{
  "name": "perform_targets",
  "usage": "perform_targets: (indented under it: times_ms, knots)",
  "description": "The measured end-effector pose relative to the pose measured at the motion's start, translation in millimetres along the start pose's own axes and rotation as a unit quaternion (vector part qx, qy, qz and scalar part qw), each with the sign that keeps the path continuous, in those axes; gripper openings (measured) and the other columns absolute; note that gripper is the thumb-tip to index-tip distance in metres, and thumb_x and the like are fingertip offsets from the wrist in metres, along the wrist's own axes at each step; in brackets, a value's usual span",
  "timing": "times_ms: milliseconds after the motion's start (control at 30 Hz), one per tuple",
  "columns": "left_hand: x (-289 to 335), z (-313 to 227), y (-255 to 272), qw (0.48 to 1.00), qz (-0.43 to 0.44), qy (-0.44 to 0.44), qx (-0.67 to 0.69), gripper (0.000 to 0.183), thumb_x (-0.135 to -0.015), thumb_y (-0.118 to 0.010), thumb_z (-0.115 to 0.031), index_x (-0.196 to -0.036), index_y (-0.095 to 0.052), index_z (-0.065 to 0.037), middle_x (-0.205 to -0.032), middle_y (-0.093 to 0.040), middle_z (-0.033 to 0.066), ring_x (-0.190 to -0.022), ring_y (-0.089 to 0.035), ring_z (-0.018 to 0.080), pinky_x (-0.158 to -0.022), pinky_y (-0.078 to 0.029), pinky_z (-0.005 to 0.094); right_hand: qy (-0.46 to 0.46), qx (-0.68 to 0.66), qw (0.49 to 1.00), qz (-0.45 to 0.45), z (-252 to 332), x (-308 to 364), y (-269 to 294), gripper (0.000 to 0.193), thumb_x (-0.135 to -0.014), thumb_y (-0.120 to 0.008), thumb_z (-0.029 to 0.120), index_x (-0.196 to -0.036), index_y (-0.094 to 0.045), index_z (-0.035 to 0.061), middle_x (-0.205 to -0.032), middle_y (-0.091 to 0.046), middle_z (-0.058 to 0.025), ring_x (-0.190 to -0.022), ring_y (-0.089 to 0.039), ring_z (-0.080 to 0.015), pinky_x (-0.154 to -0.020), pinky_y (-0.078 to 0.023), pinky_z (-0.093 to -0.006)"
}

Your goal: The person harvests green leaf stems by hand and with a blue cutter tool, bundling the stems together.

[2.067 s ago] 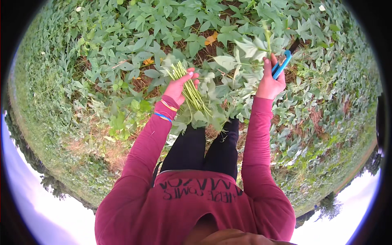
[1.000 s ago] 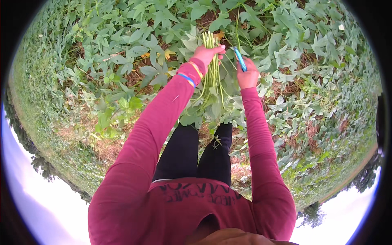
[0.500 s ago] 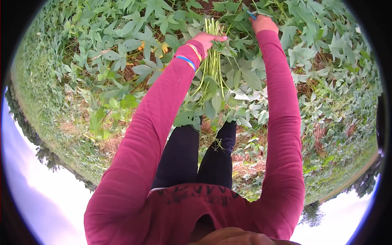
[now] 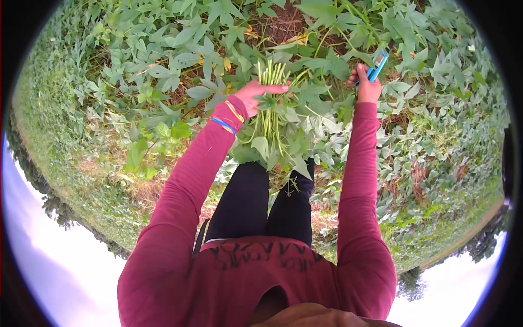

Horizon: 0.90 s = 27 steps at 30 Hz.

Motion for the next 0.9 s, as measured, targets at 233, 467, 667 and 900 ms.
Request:
perform_targets:
  times_ms: [233, 467, 667, 900]
  knots:
    - [75.7, 57.8, -1.3, 0.993, 0.103, -0.057, -0.019, 0.044, -0.091, -0.068, -0.011, -0.131, -0.056, 0.002, -0.132, -0.06, 0.0119, -0.112, -0.062, 0.0197, -0.094, -0.051, 0.0322, -0.23, -0.225, 0.94, 0.115, -72.3, 136.2, -57.3, 0.018, -0.092, -0.065, 0.007, -0.11, -0.062, 0.0019, -0.103, -0.069, -0.0123, -0.084, -0.068, -0.0215, -0.075, -0.059, -0.0391]
    - [90.1, 76.2, -11.4, 0.995, -0.035, 0.089, 0.03, 0.039, -0.09, -0.07, -0.017, -0.127, -0.061, -0.006, -0.112, -0.068, 0.0057, -0.093, -0.066, 0.0147, -0.082, -0.055, 0.0307, -0.066, -0.285, 0.954, 0.063, 24.6, 165.0, -36.2, 0.015, -0.092, -0.068, 0.01, -0.107, -0.065, 0.0103, -0.104, -0.067, -0.0045, -0.084, -0.063, -0.0156, -0.074, -0.054, -0.0383]
    - [115.0, 23.4, 21.1, 0.976, -0.137, -0.158, 0.064, 0.03, -0.09, -0.07, -0.012, -0.118, -0.06, -0.004, -0.108, -0.068, 0.0092, -0.089, -0.067, 0.018, -0.077, -0.056, 0.0338, 0.311, 0.303, 0.881, -0.186, 184.6, 191.1, 79.9, 0.02, -0.079, -0.079, 0.008, -0.098, -0.075, 0.0039, -0.08, -0.066, -0.004, -0.067, -0.058, -0.016, -0.066, -0.047, -0.0287]
    - [148.2, -9.8, -69.5, 0.956, -0.101, -0.268, 0.069, 0.03, -0.087, -0.071, -0.001, -0.114, -0.062, -0.003, -0.1, -0.069, 0.0078, -0.09, -0.068, 0.0174, -0.077, -0.055, 0.0316, 0.313, 0.242, 0.916, 0.071, 153.8, 280.7, -97.0, 0.012, -0.077, -0.076, 0.004, -0.088, -0.072, 0.0034, -0.073, -0.059, -0.0118, -0.064, -0.058, -0.0256, -0.062, -0.048, -0.0347]
Point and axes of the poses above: each hand's wrist, its own x-axis away from the middle knuckle, its own y-axis out of the back of the hand, z = x × y, the point moved 10 cm from there along -x, towards the middle knuckle
